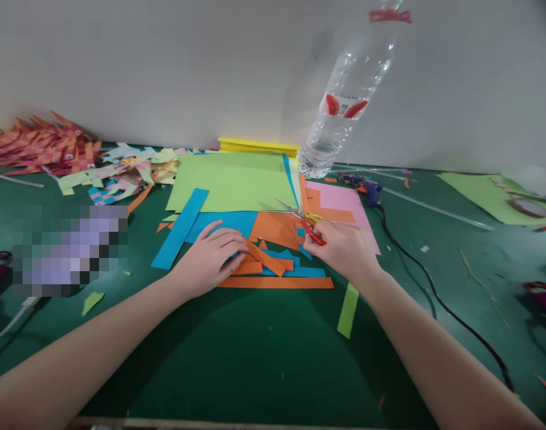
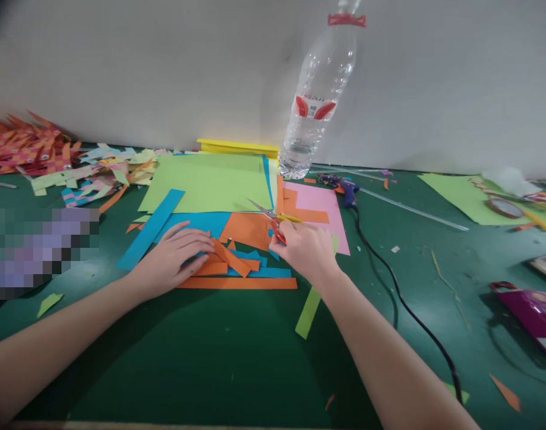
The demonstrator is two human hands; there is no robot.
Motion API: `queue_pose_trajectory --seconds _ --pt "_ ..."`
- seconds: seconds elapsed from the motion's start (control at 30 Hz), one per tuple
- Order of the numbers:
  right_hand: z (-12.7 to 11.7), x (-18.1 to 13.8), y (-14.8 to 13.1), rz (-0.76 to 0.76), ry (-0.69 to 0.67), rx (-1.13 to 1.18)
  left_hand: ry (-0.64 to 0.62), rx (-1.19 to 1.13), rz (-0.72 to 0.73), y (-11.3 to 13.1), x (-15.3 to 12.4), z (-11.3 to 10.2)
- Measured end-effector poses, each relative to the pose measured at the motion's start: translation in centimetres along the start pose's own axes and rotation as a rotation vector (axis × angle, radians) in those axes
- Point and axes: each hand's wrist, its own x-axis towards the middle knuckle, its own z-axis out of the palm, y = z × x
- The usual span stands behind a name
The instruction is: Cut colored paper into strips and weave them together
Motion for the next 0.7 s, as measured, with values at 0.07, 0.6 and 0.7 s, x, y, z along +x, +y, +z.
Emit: queue_pose_trajectory --seconds 0.07,0.6,0.7 --pt "0.0 0.0 -0.1 -0.025 0.005 -0.025 0.003 0.004 -0.013 -0.1 0.0 0.0" --pt "-0.6 0.0 -1.1 -0.261 0.016 0.32 -0.134 -0.084 0.139 0.4 -0.1 0.1" --pt "-0.5 0.0 -1.8 -0.445 -0.072 0.438 -0.106 -0.074 0.174 0.4 0.0 0.0"
